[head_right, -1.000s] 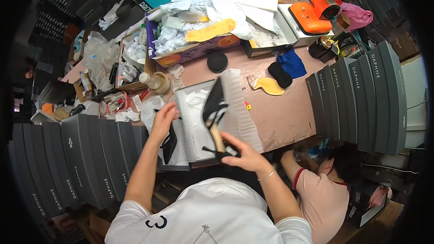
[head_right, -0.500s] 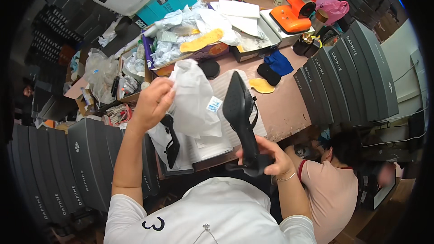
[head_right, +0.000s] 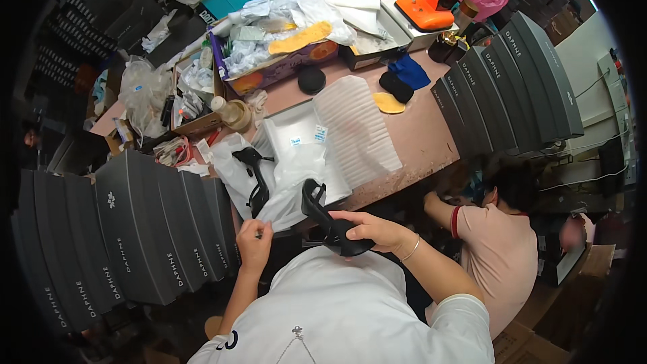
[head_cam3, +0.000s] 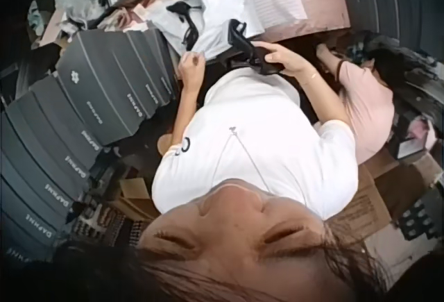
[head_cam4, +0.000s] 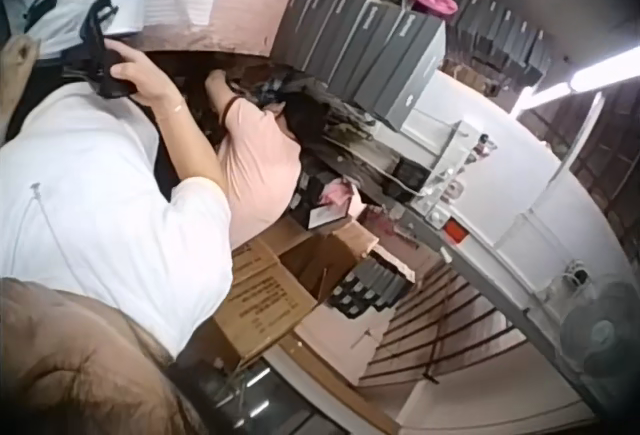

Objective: Packing finished shoes into shoeboxes using tissue paper and protective wrapping.

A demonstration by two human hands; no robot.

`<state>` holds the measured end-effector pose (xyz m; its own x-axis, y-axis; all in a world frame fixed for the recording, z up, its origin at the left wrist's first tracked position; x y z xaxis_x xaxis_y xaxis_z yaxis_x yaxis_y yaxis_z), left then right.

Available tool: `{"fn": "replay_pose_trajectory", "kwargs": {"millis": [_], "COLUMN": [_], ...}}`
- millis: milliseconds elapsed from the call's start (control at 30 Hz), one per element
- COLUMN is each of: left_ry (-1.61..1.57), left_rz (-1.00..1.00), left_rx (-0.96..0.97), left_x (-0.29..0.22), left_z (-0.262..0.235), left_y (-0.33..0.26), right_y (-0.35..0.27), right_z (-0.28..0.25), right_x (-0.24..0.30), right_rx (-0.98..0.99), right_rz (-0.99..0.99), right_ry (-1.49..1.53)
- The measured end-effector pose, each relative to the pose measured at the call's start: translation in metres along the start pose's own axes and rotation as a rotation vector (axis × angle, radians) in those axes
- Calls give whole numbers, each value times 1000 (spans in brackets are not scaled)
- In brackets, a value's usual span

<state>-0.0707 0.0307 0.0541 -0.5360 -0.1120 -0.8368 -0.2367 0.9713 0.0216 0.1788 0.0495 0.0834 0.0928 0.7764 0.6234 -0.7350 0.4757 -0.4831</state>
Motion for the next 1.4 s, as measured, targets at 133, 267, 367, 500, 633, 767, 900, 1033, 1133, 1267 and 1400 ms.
{"fn": "replay_pose_trajectory", "kwargs": {"millis": [133,267,367,500,633,767,900,1033,1133,1267,1400], "left_ry": [285,200,17,32,64,21,24,-123,-95,-105,-168], "left_rz": [276,208,322,569,589,526,558,502,751,944,847], "left_rx": [-59,254,138,178,287,294,209,346,290,313,431], "left_x": [-37,21,-57,-162,-188,-180,-168,-168,-193,-203,-186], "left_z": [-1,28,6,-7,6,13,14,13,-13,10,48], "left_y": [30,62,98,116,108,112,118,99,52,24,10], "right_y": [-4,-6,-17,-20,-16,-4,-2,2,17,76,104], "right_z": [6,10,4,7,7,-4,-11,-7,14,36,20], "right_x": [-22,-20,-19,7,20,16,10,26,49,81,87], "right_rx": [57,134,228,359,405,420,337,316,154,-412,-631], "right_rz": [14,-84,-191,-369,-468,-532,-481,-331,-301,-615,-717], "right_ry": [85,213,450,492,568,678,688,262,151,105,-372]}}
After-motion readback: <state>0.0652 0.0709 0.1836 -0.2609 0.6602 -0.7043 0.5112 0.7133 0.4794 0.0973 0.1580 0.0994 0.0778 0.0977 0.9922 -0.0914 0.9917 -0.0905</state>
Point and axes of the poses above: each hand's wrist, its own y-axis towards the middle knuckle, its own z-axis out of the palm, x = y × z, the point moved 6 cm from there along y, towards the middle knuckle, and after that the axes turned 4 degrees about -y, right-handed, at the moved point
